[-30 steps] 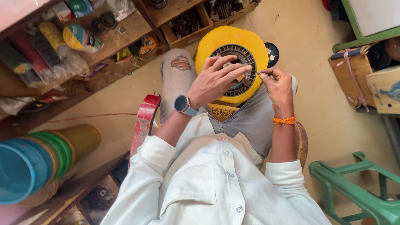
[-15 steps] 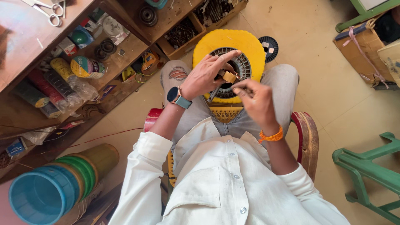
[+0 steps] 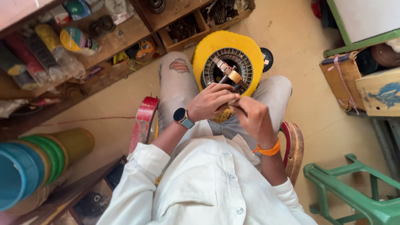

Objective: The person sits in a chair with a small electric motor armature resting on a yellow cushion on their lap. They hook coil wire ends into the commutator slots, press and seat the windings by hand, and use a small hand tool to adjust and tighten the connections, turning the armature as they work around it.

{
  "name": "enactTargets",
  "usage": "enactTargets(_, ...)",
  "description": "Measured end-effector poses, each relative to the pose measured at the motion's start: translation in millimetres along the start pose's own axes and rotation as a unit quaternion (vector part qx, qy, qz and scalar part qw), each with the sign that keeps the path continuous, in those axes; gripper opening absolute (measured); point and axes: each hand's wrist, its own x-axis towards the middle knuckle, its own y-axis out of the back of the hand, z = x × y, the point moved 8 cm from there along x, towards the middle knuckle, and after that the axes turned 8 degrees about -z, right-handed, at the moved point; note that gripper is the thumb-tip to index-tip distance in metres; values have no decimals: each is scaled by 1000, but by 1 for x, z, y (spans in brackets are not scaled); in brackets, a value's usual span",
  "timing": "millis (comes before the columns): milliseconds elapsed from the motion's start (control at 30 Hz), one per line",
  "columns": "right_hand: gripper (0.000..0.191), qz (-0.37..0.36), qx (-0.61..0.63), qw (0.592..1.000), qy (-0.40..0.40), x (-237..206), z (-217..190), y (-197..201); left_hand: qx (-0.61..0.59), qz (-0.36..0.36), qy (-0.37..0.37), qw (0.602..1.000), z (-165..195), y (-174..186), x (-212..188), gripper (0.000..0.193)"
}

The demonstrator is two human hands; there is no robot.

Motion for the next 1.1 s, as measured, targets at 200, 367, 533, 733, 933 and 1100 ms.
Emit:
enactTargets(200, 5, 7, -42, 999, -5, 39, 6, 18, -348, 293, 194, 869, -27, -11, -24, 66)
enactTargets(367, 8, -32, 116, 989, -81, 64, 52, 10, -490, 380, 302, 724, -40, -30, -25, 76)
enactTargets(533, 10, -51, 234, 959, -154, 73, 100, -7, -405, 377, 366, 749, -50, -20, -24, 67)
enactTargets(733, 11, -15, 263, 940, -219, 66, 130, -12, -274, 370, 349, 816, -48, -4, -8, 59)
enactTargets(933, 14, 53, 277, 917, -281, 44, 148, -5, -282, 319, 425, 799, -47, -5, 1, 58)
enactTargets(1100, 14, 61, 316, 907, -272, 31, 160, -4, -40, 311, 286, 905, -2, 29, 19, 63)
